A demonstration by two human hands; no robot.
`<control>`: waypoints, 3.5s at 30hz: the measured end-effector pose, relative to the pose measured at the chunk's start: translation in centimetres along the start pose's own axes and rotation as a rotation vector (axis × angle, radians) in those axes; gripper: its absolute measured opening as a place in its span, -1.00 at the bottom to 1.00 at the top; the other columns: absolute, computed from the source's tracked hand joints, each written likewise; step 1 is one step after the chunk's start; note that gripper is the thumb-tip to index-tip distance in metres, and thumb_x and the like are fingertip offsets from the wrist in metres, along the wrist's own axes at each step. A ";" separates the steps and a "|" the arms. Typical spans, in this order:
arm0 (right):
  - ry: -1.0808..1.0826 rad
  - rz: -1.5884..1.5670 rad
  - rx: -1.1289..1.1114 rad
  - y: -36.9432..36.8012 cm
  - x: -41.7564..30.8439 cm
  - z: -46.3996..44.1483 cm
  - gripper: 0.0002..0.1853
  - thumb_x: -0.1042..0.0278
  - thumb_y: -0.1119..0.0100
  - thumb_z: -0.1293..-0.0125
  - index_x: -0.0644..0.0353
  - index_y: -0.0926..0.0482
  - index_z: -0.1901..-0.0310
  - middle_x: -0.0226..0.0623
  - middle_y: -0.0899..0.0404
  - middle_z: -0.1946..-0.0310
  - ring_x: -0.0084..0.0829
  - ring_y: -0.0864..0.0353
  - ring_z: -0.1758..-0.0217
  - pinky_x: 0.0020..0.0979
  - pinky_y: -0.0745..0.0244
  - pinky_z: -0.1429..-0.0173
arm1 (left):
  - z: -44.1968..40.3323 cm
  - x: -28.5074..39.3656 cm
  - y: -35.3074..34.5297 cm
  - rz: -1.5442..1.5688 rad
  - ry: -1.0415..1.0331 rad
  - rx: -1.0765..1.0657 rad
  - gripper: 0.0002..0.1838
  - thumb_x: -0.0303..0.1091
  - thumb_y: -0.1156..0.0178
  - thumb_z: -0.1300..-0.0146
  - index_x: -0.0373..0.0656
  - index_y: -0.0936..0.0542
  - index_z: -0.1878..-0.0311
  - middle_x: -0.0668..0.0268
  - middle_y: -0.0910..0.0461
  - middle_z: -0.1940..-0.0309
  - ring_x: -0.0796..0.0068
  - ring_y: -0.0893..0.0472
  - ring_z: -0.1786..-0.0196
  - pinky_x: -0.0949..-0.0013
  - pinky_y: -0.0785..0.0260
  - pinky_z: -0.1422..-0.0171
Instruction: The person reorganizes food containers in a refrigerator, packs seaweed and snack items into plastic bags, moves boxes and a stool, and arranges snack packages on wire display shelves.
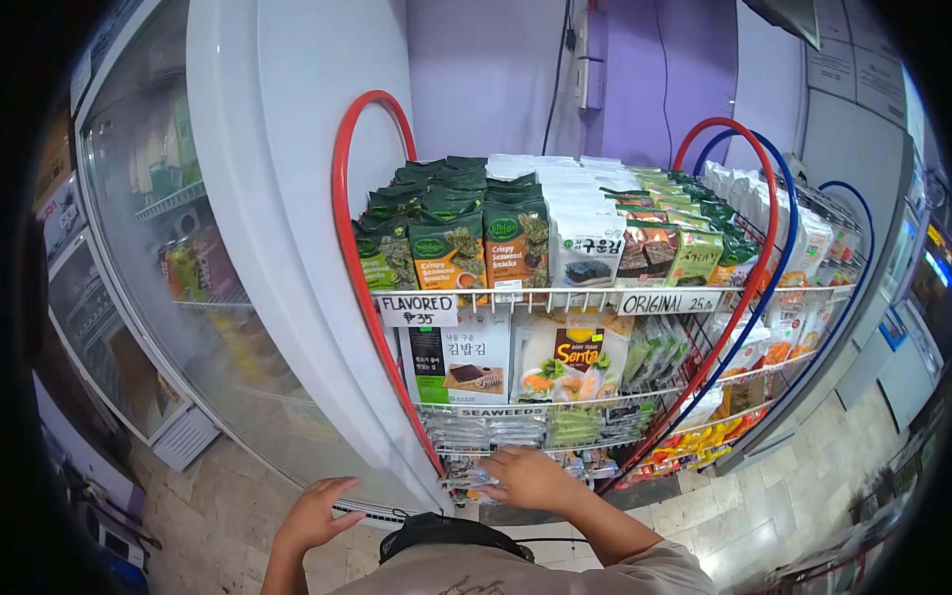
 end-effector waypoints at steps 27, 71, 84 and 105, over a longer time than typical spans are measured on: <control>-0.254 0.266 0.182 15.9 -4.7 4.2 -0.58 0.13 -0.35 -0.16 0.19 -0.60 0.01 -0.18 -0.63 0.26 -0.17 -0.63 0.16 -0.20 -0.54 0.05 | -3.0 0.2 1.8 0.279 -0.240 -0.163 -0.41 -0.23 -0.42 -0.12 -0.16 -0.51 -0.22 0.07 -0.55 -0.14 0.13 -0.52 -0.21 0.25 -0.35 -0.29; -0.243 0.687 0.660 29.8 20.6 7.2 -0.22 -0.17 -0.44 0.08 0.06 -0.48 -0.17 -0.25 -0.43 -0.22 -0.07 -0.30 -0.33 0.15 0.06 -0.44 | -40.0 36.2 -1.0 -0.543 -0.593 0.259 -0.03 0.32 -0.29 -0.04 0.07 -0.24 -0.47 0.18 -0.26 -0.44 -0.08 -0.21 -0.46 -0.07 -0.10 -0.45; 0.121 0.249 0.798 21.0 17.1 9.1 -0.44 0.17 -0.37 -0.10 0.23 -0.47 -0.11 -0.02 -0.52 -0.08 0.05 -0.48 -0.14 0.04 -0.36 -0.20 | -23.7 25.2 -7.7 -0.387 -0.702 0.434 -0.49 -0.02 -0.30 -0.16 0.08 -0.57 -0.17 0.40 -0.54 -0.17 0.39 -0.42 -0.32 0.07 -0.22 -0.34; 0.318 -0.215 0.014 -6.2 -16.5 -2.4 -0.74 0.24 -0.31 -0.15 0.15 -0.58 0.17 -0.35 -0.59 0.30 -0.32 -0.62 0.26 -0.30 -0.54 0.18 | 19.5 -7.3 1.1 0.068 0.416 0.301 -0.54 -0.53 -0.30 -0.09 -0.22 -0.55 -0.12 0.14 -0.63 0.00 0.21 -0.60 -0.08 0.26 -0.40 -0.18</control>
Point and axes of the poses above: each hand's wrist, its own z-axis away from the middle knuckle, its own y-axis out of the back of the hand, x = y × z, the point moved 4 cm from there along -z, towards the middle knuckle
